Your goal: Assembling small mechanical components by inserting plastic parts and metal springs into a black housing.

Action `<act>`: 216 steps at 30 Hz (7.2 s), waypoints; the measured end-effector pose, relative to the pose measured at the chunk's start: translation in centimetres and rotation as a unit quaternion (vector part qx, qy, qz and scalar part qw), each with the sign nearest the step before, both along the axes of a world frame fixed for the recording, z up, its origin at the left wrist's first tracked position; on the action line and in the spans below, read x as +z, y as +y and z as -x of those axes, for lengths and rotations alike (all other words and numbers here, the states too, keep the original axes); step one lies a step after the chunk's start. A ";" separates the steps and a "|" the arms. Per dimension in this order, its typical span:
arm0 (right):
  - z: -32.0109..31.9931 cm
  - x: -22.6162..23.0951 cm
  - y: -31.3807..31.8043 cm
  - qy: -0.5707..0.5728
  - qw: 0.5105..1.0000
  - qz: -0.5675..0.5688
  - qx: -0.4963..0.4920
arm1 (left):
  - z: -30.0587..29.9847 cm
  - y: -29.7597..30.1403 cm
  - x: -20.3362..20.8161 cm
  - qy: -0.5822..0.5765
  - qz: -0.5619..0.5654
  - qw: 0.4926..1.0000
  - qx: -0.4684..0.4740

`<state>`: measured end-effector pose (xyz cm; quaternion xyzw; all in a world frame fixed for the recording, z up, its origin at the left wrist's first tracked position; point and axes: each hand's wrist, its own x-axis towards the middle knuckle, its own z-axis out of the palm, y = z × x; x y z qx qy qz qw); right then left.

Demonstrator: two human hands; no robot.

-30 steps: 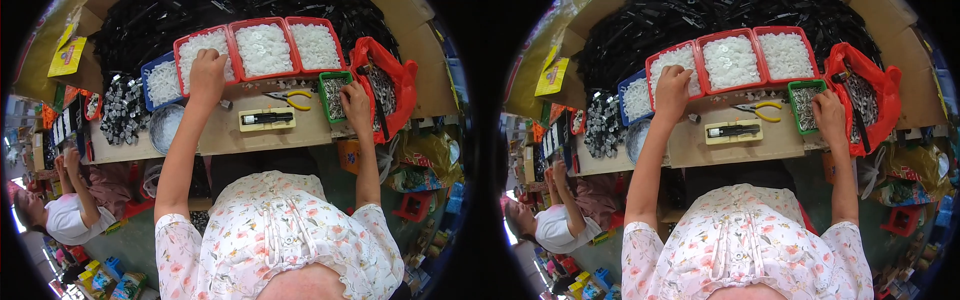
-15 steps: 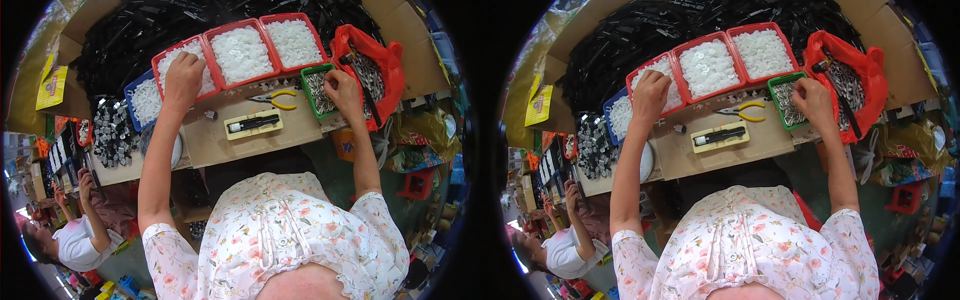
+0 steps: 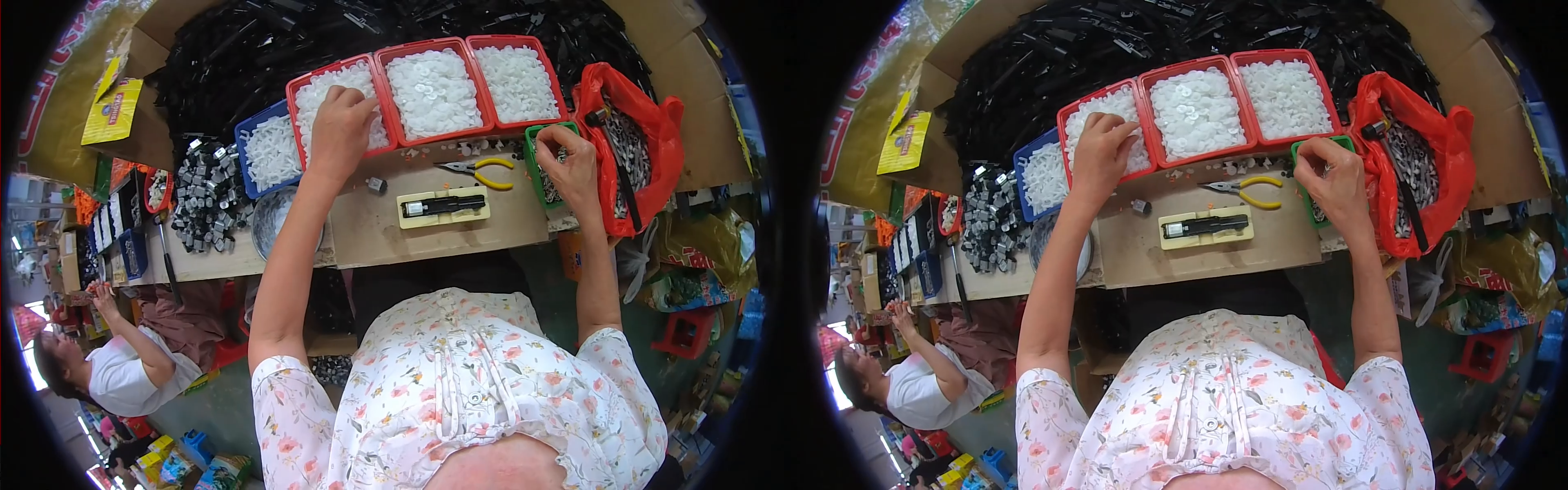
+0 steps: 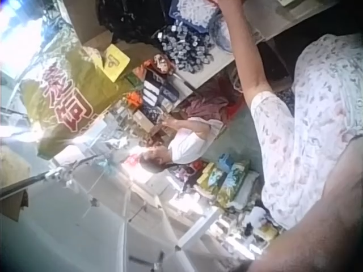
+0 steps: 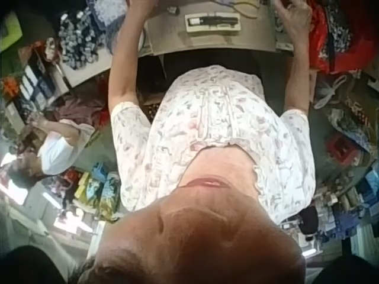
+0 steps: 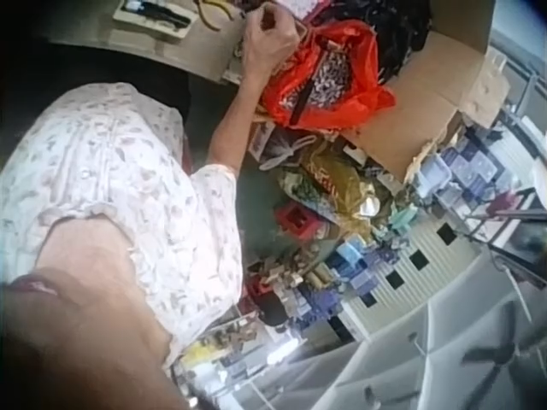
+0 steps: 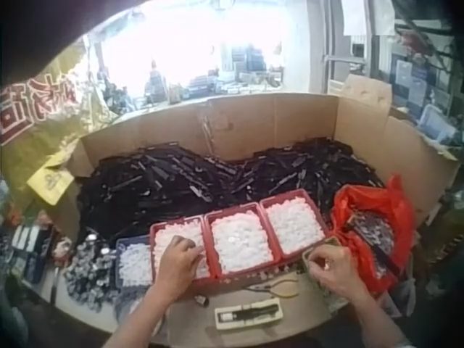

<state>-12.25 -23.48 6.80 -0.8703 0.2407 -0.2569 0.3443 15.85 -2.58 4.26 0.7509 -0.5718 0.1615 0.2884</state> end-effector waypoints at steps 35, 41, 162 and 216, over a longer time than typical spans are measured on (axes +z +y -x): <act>-9.1 0.6 10.9 -0.220 0.947 -0.169 0.165 | 10.2 3.0 1.2 0.866 0.273 0.418 -0.039; -8.4 0.2 10.2 -0.258 0.945 -0.129 0.152 | 11.2 2.2 1.0 0.876 0.278 0.390 -0.054; 3.3 -4.4 -3.9 0.115 0.972 0.198 -0.052 | 5.2 -7.9 -1.2 0.049 -0.077 0.995 -0.045; -4.8 -1.7 6.7 -0.166 0.977 0.077 0.106 | 12.5 -0.5 0.8 0.723 0.134 0.677 -0.020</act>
